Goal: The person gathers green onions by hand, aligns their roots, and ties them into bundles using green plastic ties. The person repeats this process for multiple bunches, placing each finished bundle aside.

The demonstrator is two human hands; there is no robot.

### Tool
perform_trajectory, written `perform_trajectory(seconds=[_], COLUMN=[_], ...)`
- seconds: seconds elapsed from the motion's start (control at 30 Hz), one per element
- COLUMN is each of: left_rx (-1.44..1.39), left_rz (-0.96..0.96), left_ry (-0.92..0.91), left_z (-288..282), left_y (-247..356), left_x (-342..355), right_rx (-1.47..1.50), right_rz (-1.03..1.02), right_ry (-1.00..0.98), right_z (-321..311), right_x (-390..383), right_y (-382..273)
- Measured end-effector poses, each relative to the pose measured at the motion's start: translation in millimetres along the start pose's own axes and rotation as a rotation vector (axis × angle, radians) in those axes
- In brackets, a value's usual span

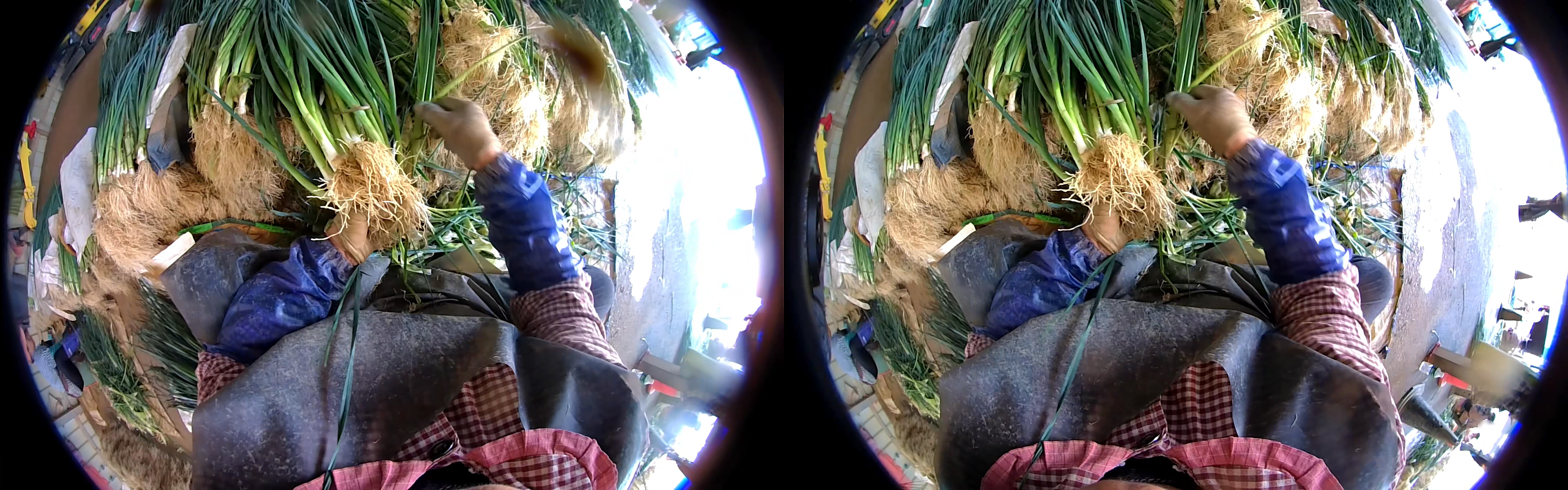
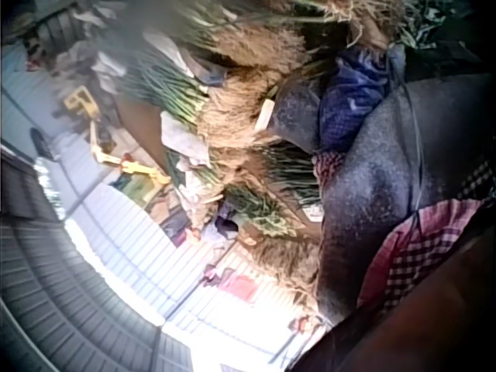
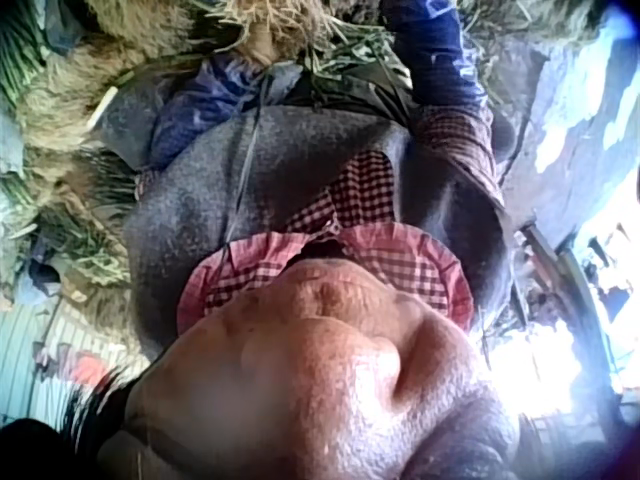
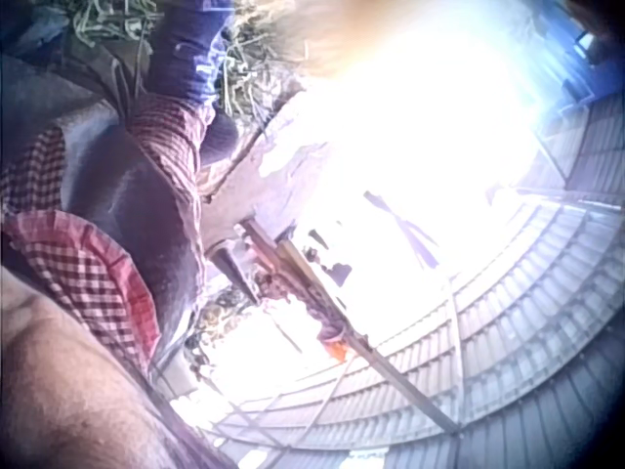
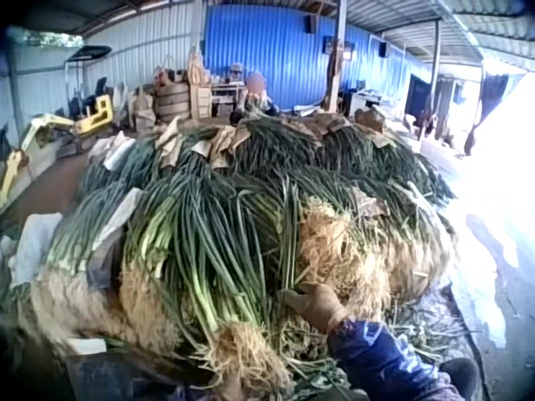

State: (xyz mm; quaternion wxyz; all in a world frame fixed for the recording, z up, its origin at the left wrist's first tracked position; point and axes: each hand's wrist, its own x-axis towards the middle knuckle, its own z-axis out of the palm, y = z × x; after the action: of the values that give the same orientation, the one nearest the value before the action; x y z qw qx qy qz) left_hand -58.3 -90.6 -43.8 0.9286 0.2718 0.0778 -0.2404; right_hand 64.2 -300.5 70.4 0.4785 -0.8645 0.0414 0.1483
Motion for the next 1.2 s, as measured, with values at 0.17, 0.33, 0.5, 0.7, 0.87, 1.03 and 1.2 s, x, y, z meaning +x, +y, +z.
perform_trajectory(seconds=[0.17,0.33,0.5,0.7,0.87,1.03,1.2], left_rx=[0.052,0.038,0.098,-0.242,-0.233,-0.343,-0.233], left_rz=[0.004,0.098,0.103,-0.033,-0.043,-0.152,-0.117], left_ry=[0.084,-0.035,-0.001,-0.119,-0.115,-0.162,-0.160], left_z=[-4.0,-5.4,-6.4,-5.1,4.2,7.8,3.5], left_y=[-2.9,-1.3,-1.2,-0.2,2.8,13.7,15.0], left_x=[-0.7,-2.2,0.4,5.0,3.6,4.2,2.7], right_rx=[-0.108,0.206,0.429,0.744,0.975,0.761,0.757], right_rz=[-0.028,-0.220,-0.632,-0.607,-0.116,-0.020,-0.116], right_ry=[-0.119,0.135,0.198,0.649,-0.050,-0.265,-0.194], right_z=[14.1,11.5,11.8,-22.2,50.1,59.0,38.2], right_x=[51.1,12.0,-54.2,-57.7,-36.0,-25.4,-43.1], right_y=[14.9,18.1,7.2,6.2,47.6,70.2,54.0])
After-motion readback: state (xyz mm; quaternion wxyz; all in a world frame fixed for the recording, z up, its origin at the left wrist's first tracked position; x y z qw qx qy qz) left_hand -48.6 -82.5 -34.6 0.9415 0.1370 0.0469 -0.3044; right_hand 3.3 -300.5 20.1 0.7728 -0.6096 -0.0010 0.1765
